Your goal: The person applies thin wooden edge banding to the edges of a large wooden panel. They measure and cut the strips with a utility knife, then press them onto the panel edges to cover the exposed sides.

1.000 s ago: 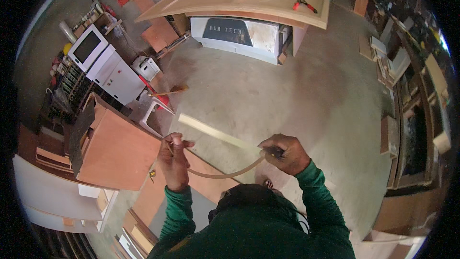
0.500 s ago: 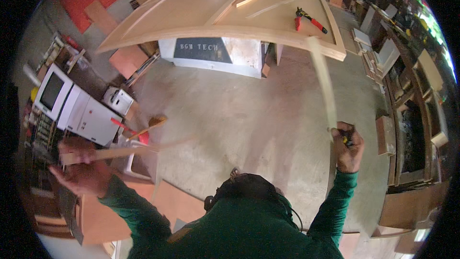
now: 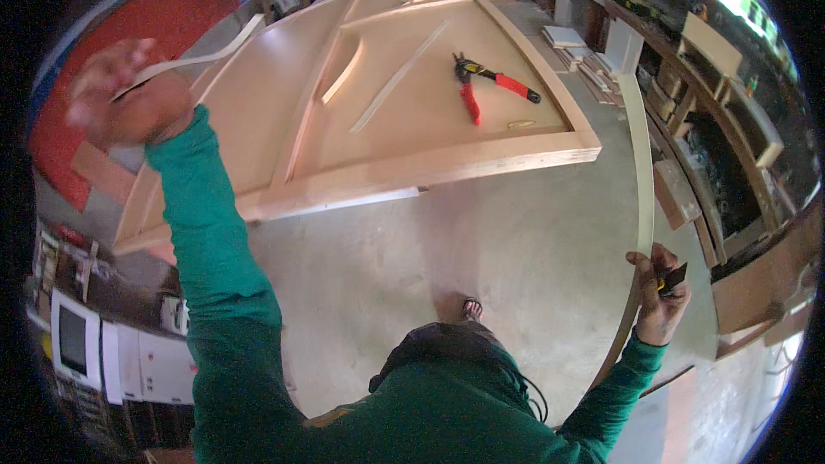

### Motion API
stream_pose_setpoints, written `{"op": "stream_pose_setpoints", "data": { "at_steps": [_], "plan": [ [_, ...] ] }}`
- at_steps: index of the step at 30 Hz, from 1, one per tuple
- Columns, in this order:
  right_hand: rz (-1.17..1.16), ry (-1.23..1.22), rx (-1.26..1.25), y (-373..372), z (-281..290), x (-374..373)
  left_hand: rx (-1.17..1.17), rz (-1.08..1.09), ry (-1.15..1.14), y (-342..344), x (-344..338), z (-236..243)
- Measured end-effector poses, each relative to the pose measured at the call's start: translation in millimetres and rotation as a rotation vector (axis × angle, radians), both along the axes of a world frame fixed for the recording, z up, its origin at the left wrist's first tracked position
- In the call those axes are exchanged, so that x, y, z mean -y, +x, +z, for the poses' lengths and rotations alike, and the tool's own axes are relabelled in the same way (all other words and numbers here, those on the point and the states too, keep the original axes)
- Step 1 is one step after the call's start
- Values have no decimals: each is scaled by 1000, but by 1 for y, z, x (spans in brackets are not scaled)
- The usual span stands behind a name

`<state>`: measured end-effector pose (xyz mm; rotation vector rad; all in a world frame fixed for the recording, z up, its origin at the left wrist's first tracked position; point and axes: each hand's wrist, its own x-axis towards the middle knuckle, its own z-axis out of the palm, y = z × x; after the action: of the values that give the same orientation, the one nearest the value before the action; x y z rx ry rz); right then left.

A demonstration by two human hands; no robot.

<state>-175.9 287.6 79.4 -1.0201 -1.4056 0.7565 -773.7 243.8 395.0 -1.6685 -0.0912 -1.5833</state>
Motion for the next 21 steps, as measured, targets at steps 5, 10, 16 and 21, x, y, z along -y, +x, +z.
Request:
{"op": "stream_pose_setpoints", "data": {
  "at_steps": [5,10,16,21],
  "plan": [
    [-113,-14,4,-43,11,-73,-127,608,-280,-52,-115,-67],
    [-26,68,148,-84,45,-123,-538,898,-569,-106,-125,-124],
    [24,377,726,-127,88,-159,-738,1013,-1021,-170,-116,-184],
    [218,470,921,-187,115,-164,-616,981,-1113,-170,-99,-193]
  ]
}}
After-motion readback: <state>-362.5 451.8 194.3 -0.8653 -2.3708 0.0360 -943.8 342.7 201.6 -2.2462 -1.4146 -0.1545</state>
